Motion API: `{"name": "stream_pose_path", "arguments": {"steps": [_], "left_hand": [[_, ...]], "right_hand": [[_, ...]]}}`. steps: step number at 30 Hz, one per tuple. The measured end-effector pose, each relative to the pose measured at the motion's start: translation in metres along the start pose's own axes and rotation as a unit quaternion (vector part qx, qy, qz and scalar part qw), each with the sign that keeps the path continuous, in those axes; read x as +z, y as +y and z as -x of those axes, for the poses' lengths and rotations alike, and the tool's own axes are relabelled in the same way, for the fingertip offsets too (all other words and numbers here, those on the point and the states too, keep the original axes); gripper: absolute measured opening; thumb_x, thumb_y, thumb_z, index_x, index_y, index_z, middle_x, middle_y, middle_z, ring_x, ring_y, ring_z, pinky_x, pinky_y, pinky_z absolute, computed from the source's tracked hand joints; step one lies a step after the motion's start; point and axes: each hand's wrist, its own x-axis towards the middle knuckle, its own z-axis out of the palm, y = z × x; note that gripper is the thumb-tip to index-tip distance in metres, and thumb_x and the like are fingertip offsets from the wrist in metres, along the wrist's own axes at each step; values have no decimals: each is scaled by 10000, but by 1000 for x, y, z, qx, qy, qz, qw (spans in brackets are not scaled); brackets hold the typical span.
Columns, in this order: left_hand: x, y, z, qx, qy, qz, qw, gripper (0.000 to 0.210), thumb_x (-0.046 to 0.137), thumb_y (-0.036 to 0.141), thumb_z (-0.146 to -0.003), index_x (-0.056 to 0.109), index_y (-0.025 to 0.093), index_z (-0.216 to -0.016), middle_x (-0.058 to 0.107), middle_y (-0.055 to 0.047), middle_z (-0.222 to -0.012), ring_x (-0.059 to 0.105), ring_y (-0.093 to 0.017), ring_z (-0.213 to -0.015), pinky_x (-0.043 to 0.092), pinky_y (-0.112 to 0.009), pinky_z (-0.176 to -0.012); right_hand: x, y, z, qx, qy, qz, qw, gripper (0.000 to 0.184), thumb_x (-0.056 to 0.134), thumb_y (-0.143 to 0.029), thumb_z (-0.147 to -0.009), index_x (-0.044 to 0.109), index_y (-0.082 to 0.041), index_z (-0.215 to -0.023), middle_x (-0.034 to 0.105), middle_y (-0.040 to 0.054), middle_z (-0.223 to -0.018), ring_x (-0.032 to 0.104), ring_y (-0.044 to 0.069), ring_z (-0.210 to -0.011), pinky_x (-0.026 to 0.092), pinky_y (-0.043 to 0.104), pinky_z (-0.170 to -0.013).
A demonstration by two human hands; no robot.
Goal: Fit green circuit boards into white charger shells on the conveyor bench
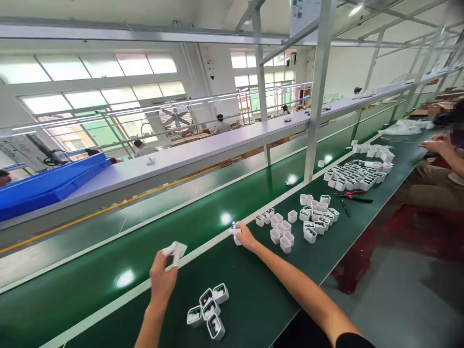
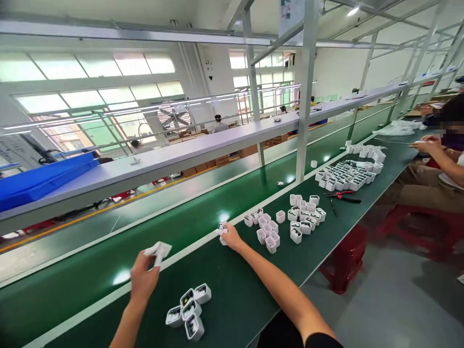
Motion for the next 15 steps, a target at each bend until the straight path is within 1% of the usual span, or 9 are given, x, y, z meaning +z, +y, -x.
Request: {"name": "stream_pose_path", "arguments": {"steps": [1, 2, 4, 6, 7, 9, 10, 13, 15], "left_hand": [[-10, -7, 5, -17, 27, -15, 999, 308, 687, 336, -818, 786, 298, -1107, 777, -43, -1079, 827, -306, -906, 721, -456, -822], [-17, -13, 12, -41, 22, -20, 999, 316, 700, 350, -802, 793, 308, -1101, 789, -45, -1104, 835, -319, -947, 714, -437, -807], [-23, -20, 31, -83, -11, -53, 995, 268, 697, 364, -763, 802, 302, -1002, 802, -51, -1049, 833, -323, -909, 674, -389, -721], [-24, -20, 49, -115, -43, -105, 987, 195, 663, 357, -727, 783, 280, -859, 803, -68, -966, 808, -316, -805, 614, -365, -648], [-24, -18, 55, -126, -47, -131, 982, 172, 647, 352, -704, 766, 274, -801, 805, -74, -942, 791, -311, -759, 593, -364, -631], [-27, -15, 58, -139, -45, -155, 977, 158, 636, 352, -665, 750, 278, -747, 813, -69, -909, 771, -309, -707, 575, -370, -617], [-28, -14, 57, -144, -39, -149, 978, 166, 642, 357, -654, 755, 286, -754, 818, -58, -902, 779, -313, -712, 587, -376, -626], [-32, -11, 52, -172, 14, -96, 980, 243, 672, 379, -657, 792, 318, -860, 837, -16, -926, 842, -335, -826, 662, -402, -715], [-32, -4, 55, -195, 18, -69, 978, 232, 666, 380, -640, 781, 315, -832, 835, -8, -906, 857, -340, -856, 680, -406, -733]], "right_hand": [[1, 11, 4, -13, 5, -34, 999, 409, 767, -590, -1040, 651, -206, -963, 698, 5, -895, 673, 175, -787, 605, 330, -750], [2, 21, 5, -23, 7, -66, 998, 436, 769, -618, -1005, 606, -223, -915, 670, -6, -845, 640, 172, -749, 574, 318, -712], [6, 37, 5, -37, 3, -119, 992, 466, 783, -650, -933, 561, -243, -886, 648, -13, -816, 604, 175, -732, 531, 308, -682], [11, 46, 3, -40, -7, -156, 987, 474, 798, -656, -883, 558, -247, -890, 643, -13, -824, 593, 177, -743, 507, 305, -683], [12, 48, 3, -41, -11, -169, 985, 474, 800, -657, -871, 560, -248, -894, 642, -11, -833, 592, 179, -754, 501, 306, -691], [14, 51, 2, -41, -19, -187, 981, 476, 788, -668, -865, 562, -250, -902, 644, -5, -853, 590, 183, -764, 493, 317, -710], [14, 52, 3, -41, -23, -193, 980, 478, 778, -677, -865, 564, -251, -905, 645, -1, -859, 586, 184, -761, 489, 324, -715], [14, 53, 4, -42, -43, -198, 978, 487, 781, -691, -844, 575, -254, -907, 648, 1, -856, 564, 185, -742, 473, 335, -718], [15, 54, 3, -40, -56, -196, 978, 483, 812, -669, -820, 581, -256, -913, 648, -5, -850, 561, 185, -743, 465, 330, -721]]}}
